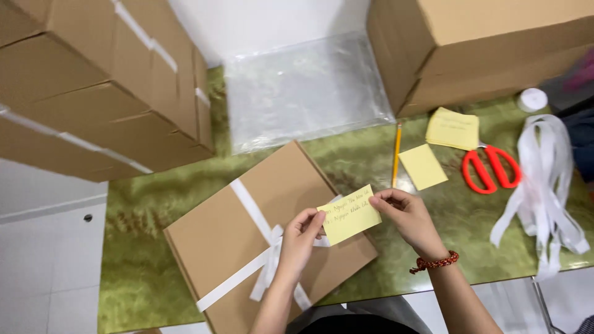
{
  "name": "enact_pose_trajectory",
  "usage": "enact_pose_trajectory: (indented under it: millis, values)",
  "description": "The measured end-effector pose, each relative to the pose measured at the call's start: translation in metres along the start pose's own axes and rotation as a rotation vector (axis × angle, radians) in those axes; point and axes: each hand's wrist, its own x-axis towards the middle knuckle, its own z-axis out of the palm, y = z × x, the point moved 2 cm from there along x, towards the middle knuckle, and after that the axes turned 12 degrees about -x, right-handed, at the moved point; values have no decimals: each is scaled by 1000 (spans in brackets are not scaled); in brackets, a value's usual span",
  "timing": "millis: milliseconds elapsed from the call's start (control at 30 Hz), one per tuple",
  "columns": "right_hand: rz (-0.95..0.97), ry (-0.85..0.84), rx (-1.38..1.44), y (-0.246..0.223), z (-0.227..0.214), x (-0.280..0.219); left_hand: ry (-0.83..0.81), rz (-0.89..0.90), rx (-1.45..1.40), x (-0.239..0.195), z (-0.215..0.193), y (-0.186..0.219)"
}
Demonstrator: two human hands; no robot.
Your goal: The person unpacks a checkered shirt from a cardboard box, removes it from a plastic bag, and hangs it on a green hanger on a clothing rack. They then close the box, tie it with a white ribbon, and place a sticky note on top. Later, they unpack a black garment from another box and hang it on a blue hanger.
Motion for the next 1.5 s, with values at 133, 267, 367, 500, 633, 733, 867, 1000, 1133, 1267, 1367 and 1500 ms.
enact_pose_trajectory:
  millis: [133, 267, 367, 500, 633, 733, 867, 1000, 1133, 1267, 1367, 1500]
  values:
    - [82, 119, 39, 39, -87, 17, -57, -158, 16, 9, 111, -6]
    - [80, 290, -10, 83, -158, 40, -60, -58, -23, 39, 179, -73]
    - [94, 438, -41, 122, -204, 69, -6, -95, 3, 44, 225, -93]
    - [88, 503, -79, 156, -234, 127, 12, -72, 109, 57, 268, -100]
    - [126, 581, -153, 190, -240, 199, 40, 196, 197, 84, 304, -92]
    - [208, 561, -233, 220, -235, 242, -42, 291, 387, 117, 323, -92]
    - [299, 606, -440, 227, -230, 255, -215, 406, 703, 159, 340, -102]
    - [328, 636, -501, 234, -225, 258, -247, 455, 912, 201, 340, -136]
    - [294, 671, -564, 221, -226, 251, -261, 632, 1176, 221, 340, -158]
    - [238, 727, -566, 181, -223, 236, -295, 653, 1322, 226, 342, -159]
    - [224, 735, -543, 160, -221, 231, -365, 545, 1342, 224, 346, -157]
    - [298, 682, -522, 164, -224, 245, -443, 422, 1380, 229, 344, -146]
